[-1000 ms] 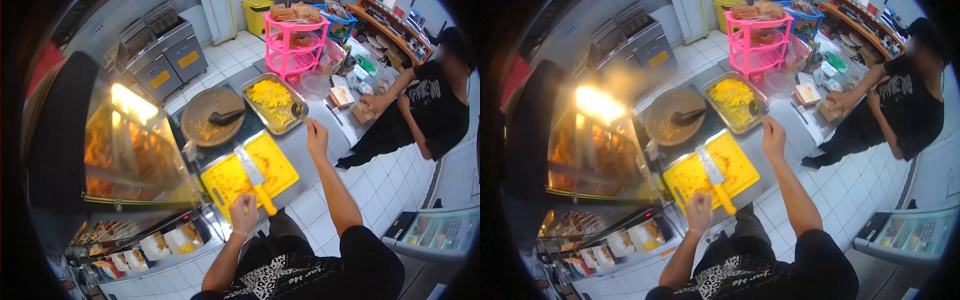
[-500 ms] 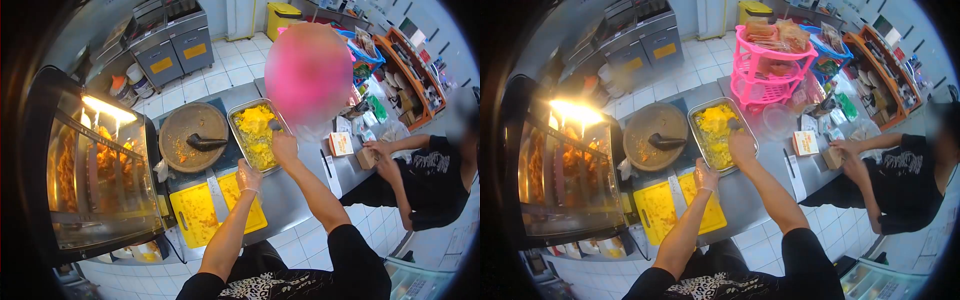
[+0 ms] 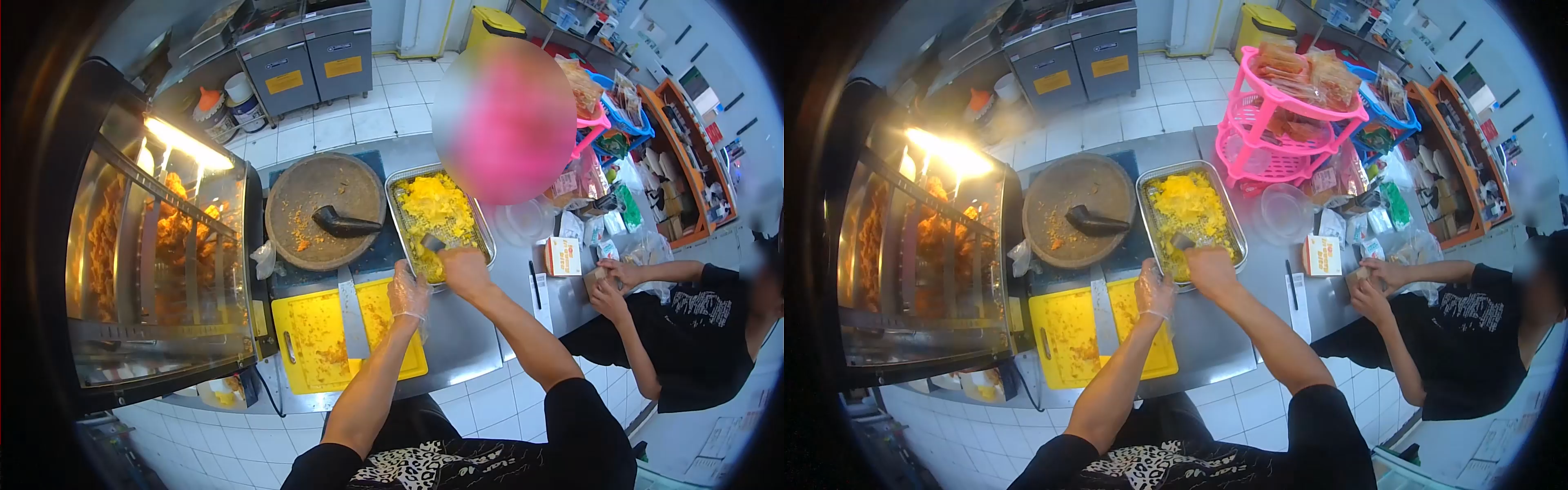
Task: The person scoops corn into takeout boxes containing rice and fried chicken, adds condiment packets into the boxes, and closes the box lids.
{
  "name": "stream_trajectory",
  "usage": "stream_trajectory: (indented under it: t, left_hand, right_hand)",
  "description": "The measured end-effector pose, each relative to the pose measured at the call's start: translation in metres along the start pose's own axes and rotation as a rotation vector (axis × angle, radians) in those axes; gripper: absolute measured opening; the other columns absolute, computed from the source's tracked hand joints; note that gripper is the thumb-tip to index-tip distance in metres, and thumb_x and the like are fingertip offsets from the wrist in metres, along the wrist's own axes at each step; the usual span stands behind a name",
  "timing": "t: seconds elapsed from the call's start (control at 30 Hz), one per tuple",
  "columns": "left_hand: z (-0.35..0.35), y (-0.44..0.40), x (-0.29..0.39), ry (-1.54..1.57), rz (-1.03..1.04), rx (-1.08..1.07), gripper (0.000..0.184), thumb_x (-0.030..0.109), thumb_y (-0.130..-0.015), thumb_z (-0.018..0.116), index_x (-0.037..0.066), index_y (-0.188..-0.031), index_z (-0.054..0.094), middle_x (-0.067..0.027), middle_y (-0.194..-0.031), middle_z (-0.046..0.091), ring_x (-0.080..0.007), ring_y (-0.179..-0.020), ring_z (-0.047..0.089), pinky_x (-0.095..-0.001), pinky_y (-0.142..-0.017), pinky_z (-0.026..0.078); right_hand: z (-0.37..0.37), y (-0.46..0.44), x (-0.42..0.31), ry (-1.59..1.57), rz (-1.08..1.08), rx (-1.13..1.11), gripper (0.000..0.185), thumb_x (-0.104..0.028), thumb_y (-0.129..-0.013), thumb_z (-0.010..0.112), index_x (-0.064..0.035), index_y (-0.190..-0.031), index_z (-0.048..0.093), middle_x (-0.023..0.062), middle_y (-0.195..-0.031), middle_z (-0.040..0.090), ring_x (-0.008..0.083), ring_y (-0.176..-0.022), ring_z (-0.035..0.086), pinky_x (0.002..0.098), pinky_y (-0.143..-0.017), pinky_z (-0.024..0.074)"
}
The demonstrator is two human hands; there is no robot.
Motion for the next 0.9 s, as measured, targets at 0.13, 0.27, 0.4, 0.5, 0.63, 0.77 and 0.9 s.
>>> stream_trajectory:
  t: [0.13,0.27,0.4,0.5,0.63,0.77,0.9]
  left_hand:
    - [0.004,0.001,-0.008,0.034,-0.006,-0.009,0.025,0.017,-0.088,0.062,0.005,-0.110,0.059,-0.0227,-0.082,0.069,-0.0434,-0.081,0.067,-0.0534,-0.074,0.050]
    - [0.006,-0.001,-0.014,0.209,-0.001,0.036,0.024,0.014,-0.089,0.060,0.004,-0.111,0.059,-0.0214,-0.080,0.069,-0.0413,-0.080,0.068,-0.0505,-0.072,0.051]
    - [-0.005,0.009,-0.002,0.226,0.088,0.066,0.024,0.012,-0.089,0.061,0.002,-0.111,0.059,-0.0204,-0.076,0.068,-0.0396,-0.074,0.068,-0.0474,-0.069,0.051]
    - [0.005,0.010,-0.011,0.267,0.089,0.021,0.024,0.011,-0.089,0.061,0.002,-0.111,0.058,-0.0203,-0.074,0.068,-0.0386,-0.071,0.068,-0.0461,-0.067,0.051]
    - [-0.001,0.006,-0.007,0.291,0.085,-0.002,0.024,0.011,-0.089,0.062,0.002,-0.110,0.057,-0.0199,-0.072,0.067,-0.0382,-0.069,0.067,-0.0472,-0.064,0.050]
    - [-0.001,0.006,0.002,0.365,0.100,0.043,0.024,0.012,-0.089,0.062,0.002,-0.110,0.057,-0.0192,-0.069,0.066,-0.0379,-0.067,0.067,-0.0486,-0.063,0.049]
    - [-0.005,0.006,0.000,0.267,0.129,0.041,0.024,0.012,-0.089,0.063,0.002,-0.110,0.057,-0.0193,-0.070,0.067,-0.0379,-0.068,0.067,-0.0488,-0.065,0.050]
  right_hand:
    - [0.010,0.003,0.027,-0.049,0.136,0.074,0.009,-0.006,-0.077,0.058,-0.0047,-0.084,0.062,0.0137,-0.071,0.065,0.0330,-0.071,0.067,0.0461,-0.067,0.0520]
    - [0.004,0.022,0.009,-0.111,-0.105,-0.026,0.015,-0.008,-0.079,0.059,-0.0047,-0.092,0.065,0.0141,-0.073,0.065,0.0349,-0.073,0.066,0.0476,-0.067,0.0513]
    - [-0.027,0.033,0.008,-0.220,-0.119,-0.308,0.020,-0.011,-0.086,0.058,-0.0033,-0.102,0.068,0.0172,-0.076,0.066,0.0376,-0.075,0.065,0.0470,-0.066,0.0495]
    - [-0.016,0.017,0.016,-0.514,0.044,-0.265,0.020,-0.017,-0.094,0.059,-0.0018,-0.104,0.067,0.0132,-0.069,0.063,0.0313,-0.068,0.063,0.0412,-0.063,0.0471]
    - [-0.006,0.005,0.061,-1.056,0.149,-0.489,0.021,-0.021,-0.099,0.060,-0.0014,-0.103,0.067,0.0001,-0.059,0.044,0.0135,-0.053,0.043,0.0304,-0.052,0.0353]
    - [-0.012,0.004,0.079,-1.581,0.547,-0.647,0.016,-0.019,-0.100,0.059,-0.0045,-0.093,0.063,-0.0066,-0.059,0.033,0.0058,-0.051,0.028,0.0246,-0.047,0.0252]
    - [-0.014,0.011,0.084,-1.837,0.616,-0.503,0.022,-0.017,-0.101,0.057,-0.0086,-0.081,0.055,-0.0079,-0.059,0.030,0.0046,-0.050,0.027,0.0220,-0.046,0.0229]
Point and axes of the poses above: each hand's wrist, its own y-axis away from the middle knuckle, its own z-axis out of the palm, x = y × z, the point moved 2 cm from there along -y, towards the middle knuckle
